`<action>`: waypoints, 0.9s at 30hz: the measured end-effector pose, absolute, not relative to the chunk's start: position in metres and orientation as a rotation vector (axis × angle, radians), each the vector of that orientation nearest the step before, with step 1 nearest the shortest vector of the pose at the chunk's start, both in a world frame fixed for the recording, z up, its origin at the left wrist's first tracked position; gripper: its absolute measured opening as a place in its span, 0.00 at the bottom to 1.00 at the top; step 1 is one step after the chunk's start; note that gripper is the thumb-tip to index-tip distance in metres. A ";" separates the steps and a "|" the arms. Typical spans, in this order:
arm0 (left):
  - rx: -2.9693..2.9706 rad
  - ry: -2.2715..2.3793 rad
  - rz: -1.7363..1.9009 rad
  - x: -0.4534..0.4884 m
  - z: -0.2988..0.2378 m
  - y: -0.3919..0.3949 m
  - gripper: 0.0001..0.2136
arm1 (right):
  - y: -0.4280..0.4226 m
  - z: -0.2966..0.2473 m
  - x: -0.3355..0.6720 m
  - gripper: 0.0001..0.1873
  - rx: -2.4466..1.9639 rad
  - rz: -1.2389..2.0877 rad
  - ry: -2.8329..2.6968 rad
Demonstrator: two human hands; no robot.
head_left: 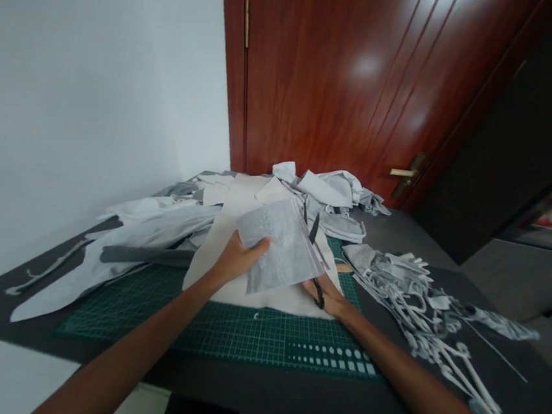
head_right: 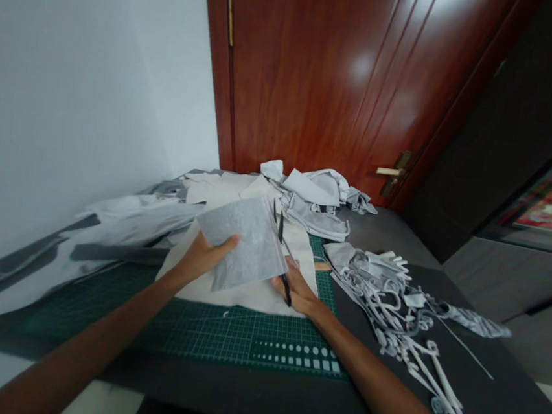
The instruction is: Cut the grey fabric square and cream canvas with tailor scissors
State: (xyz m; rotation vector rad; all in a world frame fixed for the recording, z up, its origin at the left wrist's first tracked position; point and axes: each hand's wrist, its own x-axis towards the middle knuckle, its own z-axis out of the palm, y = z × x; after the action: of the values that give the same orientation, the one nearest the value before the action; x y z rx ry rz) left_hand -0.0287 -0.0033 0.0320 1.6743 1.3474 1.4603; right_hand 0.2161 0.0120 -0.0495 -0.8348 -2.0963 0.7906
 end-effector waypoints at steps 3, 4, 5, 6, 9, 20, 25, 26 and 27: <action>1.687 1.337 1.459 -0.026 0.039 -0.007 0.19 | 0.012 -0.051 0.218 0.30 -0.851 0.763 -2.115; 1.685 1.343 1.453 -0.025 0.042 -0.008 0.19 | 0.012 -0.050 0.219 0.27 -0.847 0.760 -2.127; 1.684 1.358 1.446 -0.024 0.045 -0.009 0.20 | 0.011 -0.050 0.219 0.24 -0.839 0.758 -2.141; 1.687 1.378 1.437 -0.024 0.049 -0.010 0.20 | 0.011 -0.049 0.220 0.22 -0.831 0.757 -2.157; 1.731 1.430 1.397 -0.023 0.061 -0.014 0.18 | 0.011 -0.048 0.222 0.20 -0.815 0.746 -2.205; 1.835 1.500 1.309 -0.021 0.085 -0.023 0.21 | 0.018 -0.048 0.218 0.27 -0.814 0.627 -2.303; 1.774 1.539 1.300 -0.024 0.087 -0.013 0.24 | 0.035 -0.049 0.213 0.20 -0.858 0.551 -2.296; 1.765 1.533 1.312 -0.024 0.088 -0.010 0.24 | 0.039 -0.048 0.212 0.20 -0.869 0.539 -2.286; 1.758 1.522 1.326 -0.024 0.089 -0.006 0.23 | 0.041 -0.048 0.212 0.21 -0.877 0.528 -2.273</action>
State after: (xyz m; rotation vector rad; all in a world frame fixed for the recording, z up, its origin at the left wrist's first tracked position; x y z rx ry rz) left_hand -0.0241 -0.0063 0.0895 1.7582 1.5222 1.3263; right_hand 0.2119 0.0412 -0.0477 -0.8773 -2.2727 0.5285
